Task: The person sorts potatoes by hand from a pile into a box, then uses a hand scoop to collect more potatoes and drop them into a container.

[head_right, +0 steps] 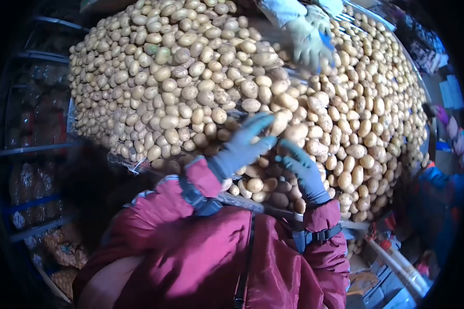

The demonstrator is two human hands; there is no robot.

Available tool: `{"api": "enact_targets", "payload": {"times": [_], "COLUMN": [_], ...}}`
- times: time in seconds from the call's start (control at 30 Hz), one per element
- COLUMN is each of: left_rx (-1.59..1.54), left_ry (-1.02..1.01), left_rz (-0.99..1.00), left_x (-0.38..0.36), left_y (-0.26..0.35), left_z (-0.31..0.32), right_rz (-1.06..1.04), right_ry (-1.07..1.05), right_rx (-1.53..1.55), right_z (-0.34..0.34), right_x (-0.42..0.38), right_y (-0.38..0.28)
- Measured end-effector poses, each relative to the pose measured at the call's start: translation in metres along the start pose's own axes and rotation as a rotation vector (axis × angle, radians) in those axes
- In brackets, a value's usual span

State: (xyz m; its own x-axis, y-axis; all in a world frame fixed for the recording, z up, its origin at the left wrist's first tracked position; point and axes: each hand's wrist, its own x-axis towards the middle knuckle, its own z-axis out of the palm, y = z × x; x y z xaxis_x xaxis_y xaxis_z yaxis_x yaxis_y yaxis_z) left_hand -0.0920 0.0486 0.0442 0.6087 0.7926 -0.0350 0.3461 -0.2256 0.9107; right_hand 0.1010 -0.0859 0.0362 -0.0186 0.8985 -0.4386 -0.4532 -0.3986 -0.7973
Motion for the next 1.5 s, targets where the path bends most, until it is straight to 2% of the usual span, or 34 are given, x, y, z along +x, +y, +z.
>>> {"api": "enact_targets", "payload": {"times": [0.03,0.1,0.17,0.23,0.33,0.47,0.5,0.7,0.77,0.8,0.9,0.97,1.0,1.1,1.17,1.23,1.27,1.3,1.37,1.4,1.47,1.5], "left_rx": [-0.076,-0.155,0.015,-0.176,-0.159,-0.141,-0.146,-0.252,-0.195,-0.247,-0.259,-0.015,-0.223,-0.051,0.059,0.204,0.31,0.313,0.285,0.255,0.272,0.28], "left_ry": [-0.008,0.136,0.241,0.34,0.363,0.325,0.318,0.235,0.09,0.045,-0.12,-0.188,-0.255,-0.284,-0.285,-0.172,-0.13,-0.134,-0.127,-0.103,-0.08,-0.061], "left_rz": [0.002,-0.133,-0.249,-0.145,-0.146,-0.171,-0.162,-0.195,-0.149,-0.213,-0.183,-0.011,-0.165,-0.039,0.018,0.182,0.222,0.228,0.163,0.171,0.154,0.138], "left_x": [-0.008,-0.026,-0.041,-0.056,-0.075,-0.089,-0.091,-0.092,-0.088,-0.084,-0.076,-0.07,-0.07,-0.058,-0.055,-0.052,-0.052,-0.049,-0.043,-0.037,-0.024,-0.019], "left_y": [-0.002,-0.004,0.014,-0.044,-0.063,-0.068,-0.071,-0.075,-0.063,-0.059,-0.041,-0.043,-0.033,-0.042,-0.043,-0.04,-0.039,-0.039,-0.038,-0.043,-0.037,-0.033], "left_z": [-0.019,-0.064,-0.112,-0.139,-0.168,-0.183,-0.183,-0.17,-0.154,-0.145,-0.112,-0.092,-0.082,-0.051,-0.041,-0.033,-0.03,-0.028,-0.026,-0.024,-0.025,-0.025], "right_rz": [-0.018,-0.075,-0.146,-0.177,-0.122,-0.132,-0.173,-0.114,-0.101,-0.111,-0.118,-0.178,-0.213,-0.163,-0.212,-0.518,-0.464,-0.468,-0.345,-0.348,-0.457,-0.462], "right_ry": [0.089,0.294,0.309,0.336,0.426,0.409,0.427,0.533,0.588,0.564,0.609,0.582,0.593,0.664,0.657,0.659,0.662,0.667,0.637,0.632,0.651,0.649], "right_rx": [-0.016,0.054,0.088,0.046,0.037,0.107,0.055,0.087,0.073,0.097,0.121,0.243,0.264,0.258,0.24,-0.82,-0.657,-0.653,-0.279,-0.273,-0.724,-0.712], "right_z": [-0.003,-0.022,-0.035,-0.028,-0.01,0.018,0.024,0.052,0.064,0.067,0.077,0.078,0.08,0.082,0.071,0.064,0.06,0.057,0.051,0.051,0.053,0.043], "right_x": [-0.005,-0.013,-0.027,-0.045,-0.059,-0.072,-0.073,-0.093,-0.101,-0.105,-0.118,-0.125,-0.128,-0.144,-0.151,-0.158,-0.16,-0.161,-0.159,-0.158,-0.155,-0.149], "right_y": [-0.007,-0.005,0.0,0.0,0.012,0.024,0.028,0.042,0.042,0.044,0.053,0.063,0.068,0.072,0.086,0.097,0.101,0.103,0.104,0.098,0.081,0.086]}}
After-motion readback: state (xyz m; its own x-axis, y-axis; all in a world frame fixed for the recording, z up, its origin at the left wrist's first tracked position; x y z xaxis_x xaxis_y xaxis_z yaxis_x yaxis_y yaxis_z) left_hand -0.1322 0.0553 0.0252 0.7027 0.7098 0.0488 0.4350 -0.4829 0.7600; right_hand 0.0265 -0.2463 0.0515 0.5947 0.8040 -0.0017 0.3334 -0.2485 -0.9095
